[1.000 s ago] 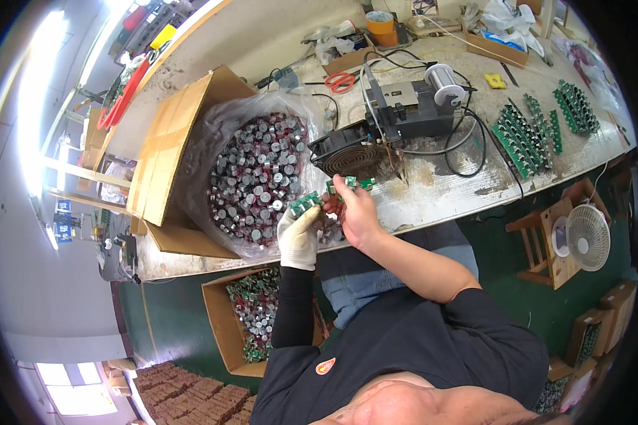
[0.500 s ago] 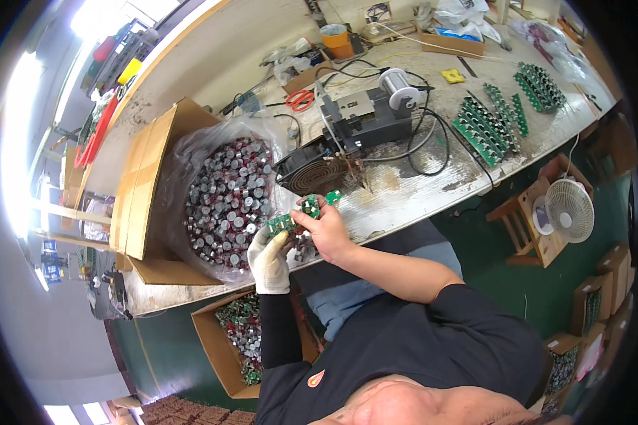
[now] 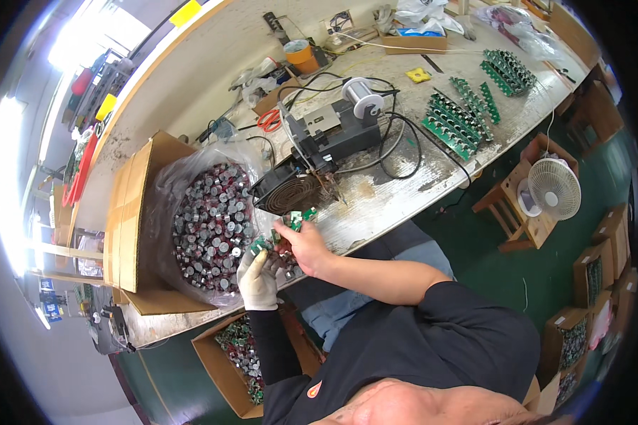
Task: Assembling electronic components onto a printed circuit board at a factory workbench.
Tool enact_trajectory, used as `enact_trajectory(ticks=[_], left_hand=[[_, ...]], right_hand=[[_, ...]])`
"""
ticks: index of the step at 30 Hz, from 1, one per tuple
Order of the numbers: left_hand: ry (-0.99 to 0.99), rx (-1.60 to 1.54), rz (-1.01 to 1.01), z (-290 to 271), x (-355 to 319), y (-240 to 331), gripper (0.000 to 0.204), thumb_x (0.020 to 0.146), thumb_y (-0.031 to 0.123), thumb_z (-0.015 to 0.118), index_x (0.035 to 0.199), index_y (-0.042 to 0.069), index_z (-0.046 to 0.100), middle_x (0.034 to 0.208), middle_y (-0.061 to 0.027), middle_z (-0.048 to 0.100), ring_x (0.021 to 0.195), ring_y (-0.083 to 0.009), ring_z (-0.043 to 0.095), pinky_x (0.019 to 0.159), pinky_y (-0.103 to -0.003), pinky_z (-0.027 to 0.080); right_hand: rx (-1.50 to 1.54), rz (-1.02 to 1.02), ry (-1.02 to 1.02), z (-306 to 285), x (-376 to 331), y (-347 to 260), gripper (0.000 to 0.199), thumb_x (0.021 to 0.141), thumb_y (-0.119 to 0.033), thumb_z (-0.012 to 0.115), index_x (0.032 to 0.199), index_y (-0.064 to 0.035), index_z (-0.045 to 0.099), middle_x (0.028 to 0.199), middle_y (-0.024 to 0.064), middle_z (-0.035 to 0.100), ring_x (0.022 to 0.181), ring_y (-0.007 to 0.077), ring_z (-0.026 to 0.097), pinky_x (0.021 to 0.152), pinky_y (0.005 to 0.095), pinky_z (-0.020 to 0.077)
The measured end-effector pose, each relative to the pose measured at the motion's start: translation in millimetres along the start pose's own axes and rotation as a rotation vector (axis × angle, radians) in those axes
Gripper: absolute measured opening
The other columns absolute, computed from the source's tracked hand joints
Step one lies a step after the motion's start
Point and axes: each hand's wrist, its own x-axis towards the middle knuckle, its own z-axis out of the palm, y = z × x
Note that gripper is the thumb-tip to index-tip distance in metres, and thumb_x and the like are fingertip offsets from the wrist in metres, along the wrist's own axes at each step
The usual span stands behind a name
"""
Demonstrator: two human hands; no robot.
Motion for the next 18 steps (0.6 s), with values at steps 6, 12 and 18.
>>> enact_trajectory(ticks=[6,12,18], left_hand=[[0.085,0.239,0.151,-6,1,-3,0.027,0.081,-0.001,0.066,0.107,-0.005,0.062,0.098,-0.0099,0.066,0.081,-0.0174,0.064,0.071,-0.028,0.054],[-0.062,-0.04,-0.085,-11,0,1,0.03,0.085,0.003,0.061,0.115,0.002,0.059,0.105,-0.0067,0.066,0.087,-0.0182,0.063,0.076,-0.03,0.05],[-0.084,0.132,0.111,16,-4,-3,0.047,0.078,-0.004,0.058,0.124,-0.004,0.052,0.112,-0.0116,0.062,0.1,-0.0204,0.06,0.089,-0.032,0.047]], right_hand=[[-0.113,-0.205,-0.095,6,-7,4,0.028,0.084,-0.001,0.069,0.106,-0.0057,0.052,0.091,0.0036,0.062,0.081,0.0126,0.062,0.075,0.0267,0.0515],[-0.069,-0.15,-0.104,0,-4,10,0.027,0.083,0.004,0.067,0.105,-0.0046,0.053,0.09,0.0059,0.063,0.083,0.0148,0.064,0.074,0.0277,0.0524],[-0.12,-0.136,-0.064,1,-3,10,0.029,0.087,-0.002,0.065,0.112,-0.0022,0.051,0.091,0.0057,0.063,0.082,0.0138,0.062,0.074,0.0275,0.0503]])
